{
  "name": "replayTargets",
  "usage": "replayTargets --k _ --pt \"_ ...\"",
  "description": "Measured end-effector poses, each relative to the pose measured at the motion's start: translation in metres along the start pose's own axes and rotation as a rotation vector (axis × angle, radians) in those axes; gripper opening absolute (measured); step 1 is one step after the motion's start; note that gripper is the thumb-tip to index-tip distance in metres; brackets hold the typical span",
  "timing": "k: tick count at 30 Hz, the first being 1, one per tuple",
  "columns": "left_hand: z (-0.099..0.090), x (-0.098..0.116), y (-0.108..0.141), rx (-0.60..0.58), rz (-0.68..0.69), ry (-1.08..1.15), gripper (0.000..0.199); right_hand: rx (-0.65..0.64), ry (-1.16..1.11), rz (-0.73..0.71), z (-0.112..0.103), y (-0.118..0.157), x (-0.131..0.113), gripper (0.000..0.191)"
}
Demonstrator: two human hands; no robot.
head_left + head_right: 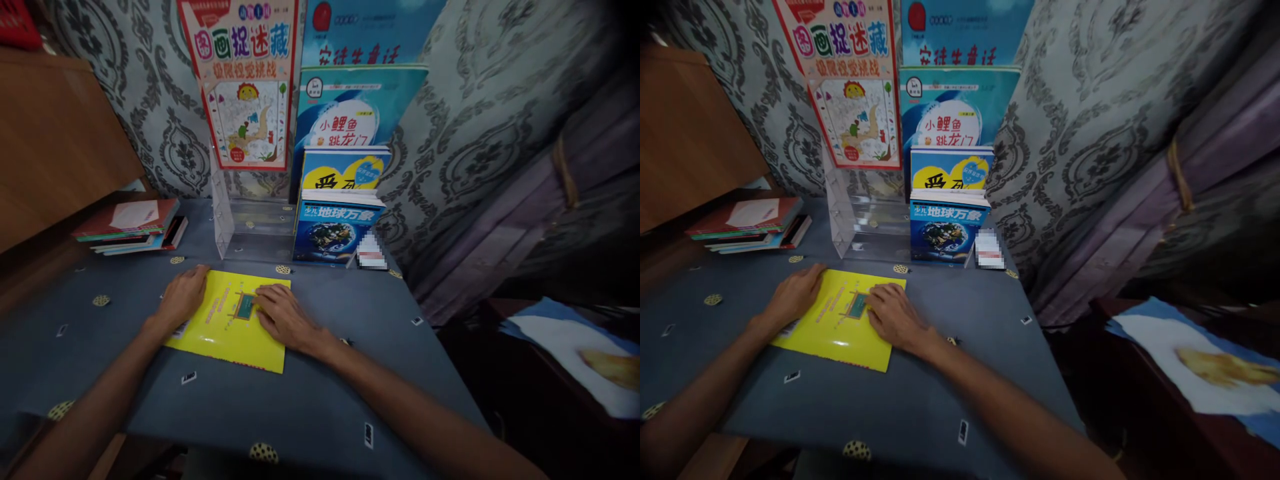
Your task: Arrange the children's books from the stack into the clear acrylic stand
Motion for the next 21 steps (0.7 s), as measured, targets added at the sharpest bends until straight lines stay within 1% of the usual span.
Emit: replayTargets --k 3,5,10,13,15,18,21 --pt "0.003 0.002 0.000 -0.004 -0.002 0.012 0.042 0.006 0.006 0.018 -0.001 0.000 0.001 0.020" --pt "0.005 0.002 0.000 0.010 0.009 0.026 0.042 0.007 0.034 0.062 -0.003 0.003 0.007 0.019" --pt "0.006 0.004 0.000 0.036 0.060 0.032 0.040 0.011 0.070 0.193 -0.017 0.020 0.032 0.025" --pt "0.006 0.005 0.001 0.074 0.090 0.019 0.040 0.035 0.049 0.224 -0.024 0.031 0.044 0.030" --pt "0.008 0.008 0.001 0.096 0.111 0.022 0.041 0.061 0.028 0.232 -0.027 0.034 0.048 0.029" --pt "0.014 0.021 0.000 0.107 0.176 0.068 0.043 0.101 -0.019 0.243 -0.026 0.036 0.055 0.027" --pt "0.021 0.052 -0.002 0.076 0.300 0.145 0.045 0.132 -0.066 0.262 -0.024 0.036 0.062 0.028"
Point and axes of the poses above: each hand's wrist, its own y-axis away from the middle knuckle, its own z-axis out of the palm, x = y × z, the point moved 8 cm from there along -y, towards the middle knuckle, and after that the axes turned 3 degrees about -x, right-handed, at the moved point
